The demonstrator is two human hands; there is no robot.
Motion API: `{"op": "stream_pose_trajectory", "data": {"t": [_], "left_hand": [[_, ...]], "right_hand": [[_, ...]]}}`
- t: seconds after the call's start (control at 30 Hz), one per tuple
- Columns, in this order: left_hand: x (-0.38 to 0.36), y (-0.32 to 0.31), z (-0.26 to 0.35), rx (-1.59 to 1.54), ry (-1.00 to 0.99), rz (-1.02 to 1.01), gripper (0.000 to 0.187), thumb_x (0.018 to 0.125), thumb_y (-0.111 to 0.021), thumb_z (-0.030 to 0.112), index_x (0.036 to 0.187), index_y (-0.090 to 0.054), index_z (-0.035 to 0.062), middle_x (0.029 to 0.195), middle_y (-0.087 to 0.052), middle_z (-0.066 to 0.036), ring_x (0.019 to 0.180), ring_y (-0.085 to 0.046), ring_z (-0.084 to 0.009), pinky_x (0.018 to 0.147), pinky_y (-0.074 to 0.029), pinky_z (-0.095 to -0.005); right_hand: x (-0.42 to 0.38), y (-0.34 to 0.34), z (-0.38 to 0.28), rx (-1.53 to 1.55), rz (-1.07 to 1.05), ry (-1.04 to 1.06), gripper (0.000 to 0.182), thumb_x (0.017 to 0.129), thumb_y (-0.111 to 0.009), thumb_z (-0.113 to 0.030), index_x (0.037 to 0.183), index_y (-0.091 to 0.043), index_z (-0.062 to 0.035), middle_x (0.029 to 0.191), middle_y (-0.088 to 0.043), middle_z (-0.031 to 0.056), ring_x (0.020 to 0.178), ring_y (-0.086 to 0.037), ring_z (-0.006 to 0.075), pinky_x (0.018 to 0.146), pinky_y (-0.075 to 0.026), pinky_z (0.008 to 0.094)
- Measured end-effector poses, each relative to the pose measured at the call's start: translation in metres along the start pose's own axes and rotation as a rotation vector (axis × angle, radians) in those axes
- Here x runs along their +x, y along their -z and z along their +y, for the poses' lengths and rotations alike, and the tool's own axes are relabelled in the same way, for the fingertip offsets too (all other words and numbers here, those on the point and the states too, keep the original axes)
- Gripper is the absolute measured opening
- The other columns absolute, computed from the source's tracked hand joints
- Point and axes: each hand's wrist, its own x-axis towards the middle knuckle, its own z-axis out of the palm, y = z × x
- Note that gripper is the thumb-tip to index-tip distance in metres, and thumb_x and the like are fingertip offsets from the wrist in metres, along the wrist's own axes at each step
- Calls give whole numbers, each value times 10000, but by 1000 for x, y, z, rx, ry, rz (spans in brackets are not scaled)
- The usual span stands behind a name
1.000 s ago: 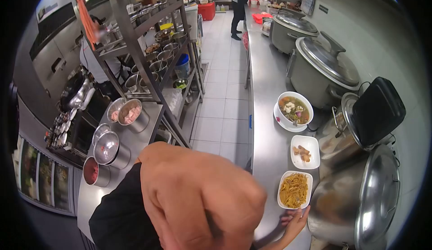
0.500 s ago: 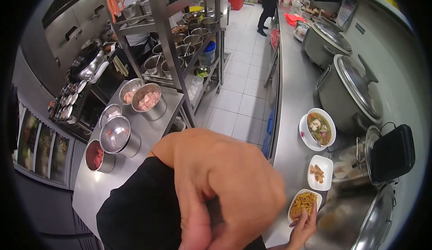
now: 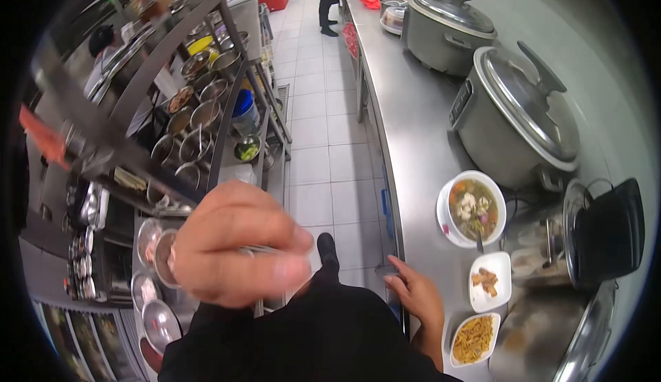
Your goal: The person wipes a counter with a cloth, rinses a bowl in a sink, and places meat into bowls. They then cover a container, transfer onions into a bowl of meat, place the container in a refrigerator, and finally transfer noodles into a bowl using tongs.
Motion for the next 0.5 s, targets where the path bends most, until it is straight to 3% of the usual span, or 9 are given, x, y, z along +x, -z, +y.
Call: {"op": "stream_pose_trajectory", "data": {"t": [0.03,0.1,0.17,0.27,0.37,0.5], "left_hand": [[-4,3,-24,59,86,9,322,777,-736,64,1095,-712,114,960,-691,-90,800,-625,-232,670,-477,-334],[-11,7,-71,178,268,26,356,768,-749,71,1119,-702,110,969,-687,-94,804,-628,-241,682,-478,-341],[-23,10,-118,219,368,-86,357,809,-736,119,1160,-678,97,957,-685,-107,807,-631,-260,702,-482,-357],[-46,8,-180,286,533,-309,395,858,-710,205,1229,-636,90,951,-686,-128,834,-633,-303,741,-488,-393],[-71,3,-223,291,798,-588,462,890,-672,309,1290,-592,92,970,-686,-152,885,-629,-342,777,-487,-434],[-91,8,-283,250,1041,-723,524,921,-618,404,1337,-552,92,987,-682,-171,942,-618,-366,809,-485,-465]], "right_hand": [[31,-1,-3,16,-14,-9,476,926,-635,-235,1369,-543,-85,868,-723,88,709,-660,226,717,-514,330],[90,4,-18,-91,71,115,536,925,-647,-282,1397,-506,-68,1097,-648,165,987,-598,287,884,-463,371],[156,9,-33,-193,142,248,603,925,-659,-329,1425,-469,-52,1327,-573,242,1266,-536,348,1051,-412,413],[278,16,-15,-398,449,148,725,911,-613,-459,1474,-386,-62,1523,-347,241,1437,-288,389,1154,-226,535],[341,21,-8,-746,501,-39,800,892,-605,-500,1519,-311,-99,1578,-232,237,1481,-149,401,1160,-94,610],[373,49,-6,-693,422,-140,870,844,-645,-521,1532,-294,-121,1600,-190,211,1499,-103,366,1165,-42,610]]}}
